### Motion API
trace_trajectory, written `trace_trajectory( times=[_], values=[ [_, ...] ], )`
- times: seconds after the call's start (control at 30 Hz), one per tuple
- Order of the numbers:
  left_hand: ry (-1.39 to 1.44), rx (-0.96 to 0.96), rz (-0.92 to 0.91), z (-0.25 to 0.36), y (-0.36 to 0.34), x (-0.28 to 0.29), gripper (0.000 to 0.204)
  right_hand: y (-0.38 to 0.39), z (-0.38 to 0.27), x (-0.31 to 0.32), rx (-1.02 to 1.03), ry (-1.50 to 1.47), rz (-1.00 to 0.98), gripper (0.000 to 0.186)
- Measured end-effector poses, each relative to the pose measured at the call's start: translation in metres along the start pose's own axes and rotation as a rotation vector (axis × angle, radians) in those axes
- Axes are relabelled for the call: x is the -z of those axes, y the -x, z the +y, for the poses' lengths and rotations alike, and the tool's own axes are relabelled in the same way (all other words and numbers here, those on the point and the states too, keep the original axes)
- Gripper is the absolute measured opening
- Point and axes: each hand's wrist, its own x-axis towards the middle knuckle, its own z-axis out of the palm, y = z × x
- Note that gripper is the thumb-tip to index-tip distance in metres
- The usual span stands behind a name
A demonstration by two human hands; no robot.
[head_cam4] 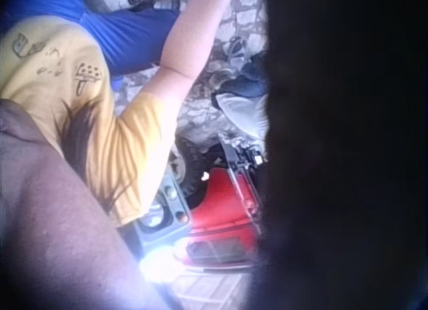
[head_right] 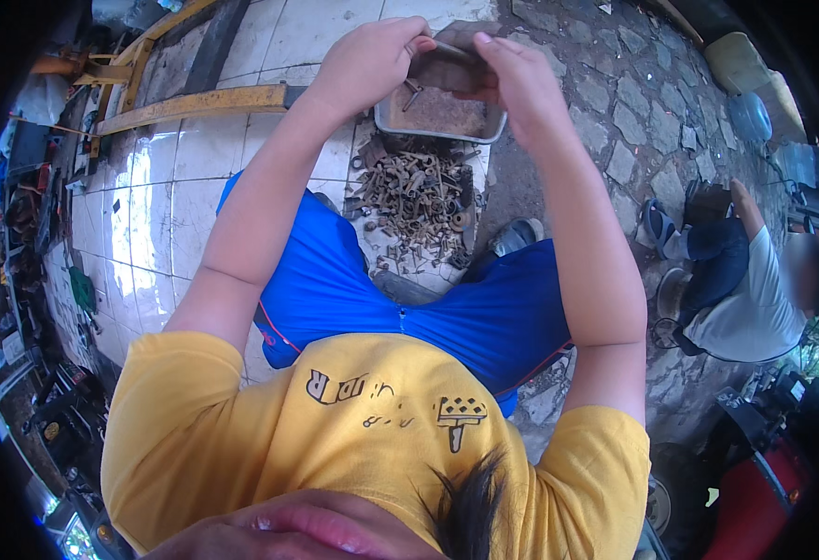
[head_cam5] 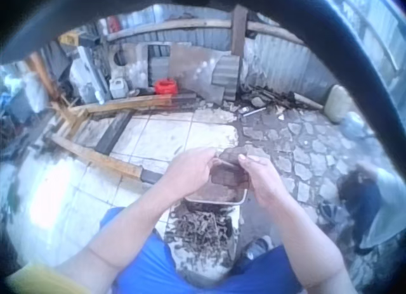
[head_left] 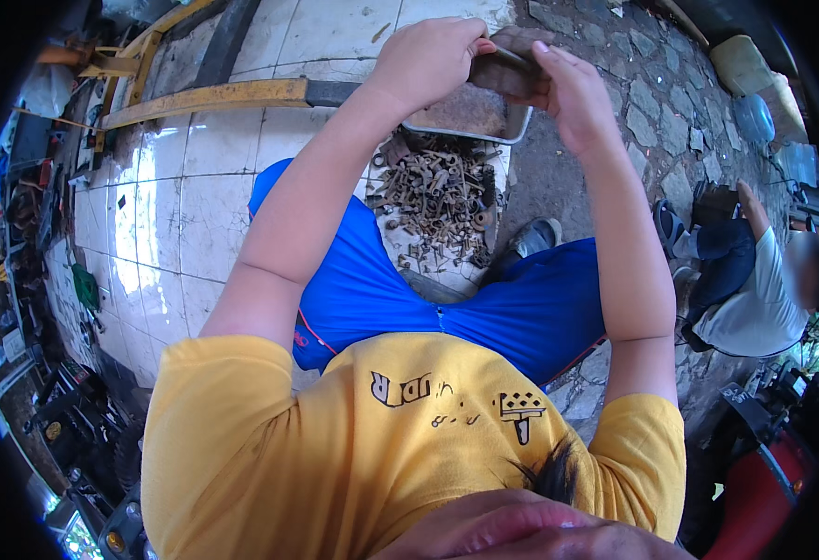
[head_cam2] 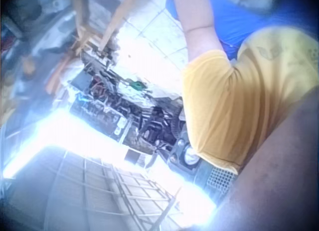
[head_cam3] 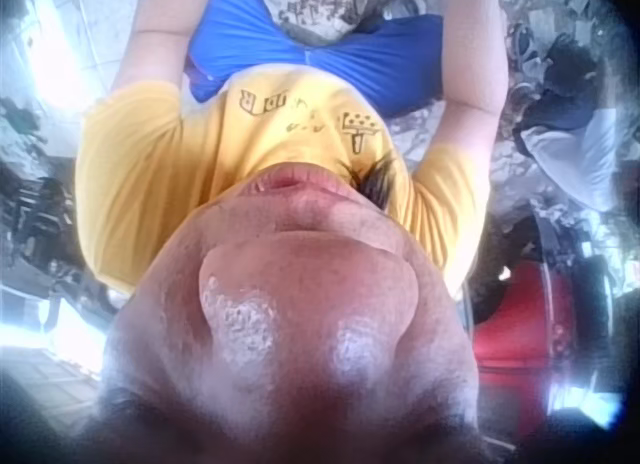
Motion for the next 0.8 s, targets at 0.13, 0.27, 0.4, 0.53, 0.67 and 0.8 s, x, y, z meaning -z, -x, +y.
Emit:
trace_trajectory(
  times=[0.13,0.27,0.4,0.53,0.67,0.8],
  values=[
    [-0.008,0.044,-0.012,-0.001,0.003,0.000,0.018,-0.003,0.007,-0.004,-0.014,0.022,0.024,0.038],
    [0.019,0.002,0.001,0.007,-0.003,0.009,0.016,-0.001,0.005,-0.001,0.002,-0.020,-0.017,0.038],
    [-0.004,-0.033,-0.005,0.007,-0.002,0.009,0.017,-0.005,0.011,0.004,0.017,0.015,0.018,0.037],
    [0.030,-0.050,0.016,0.003,-0.001,0.008,0.016,-0.002,0.009,-0.004,0.006,0.032,-0.009,0.037],
    [0.044,-0.042,0.040,0.006,0.000,0.010,0.015,-0.004,0.006,-0.001,0.022,0.021,-0.004,0.036],
    [0.026,-0.056,0.027,0.003,-0.004,0.008,0.016,0.006,0.008,-0.015,-0.043,0.012,0.004,0.036]
  ],
)
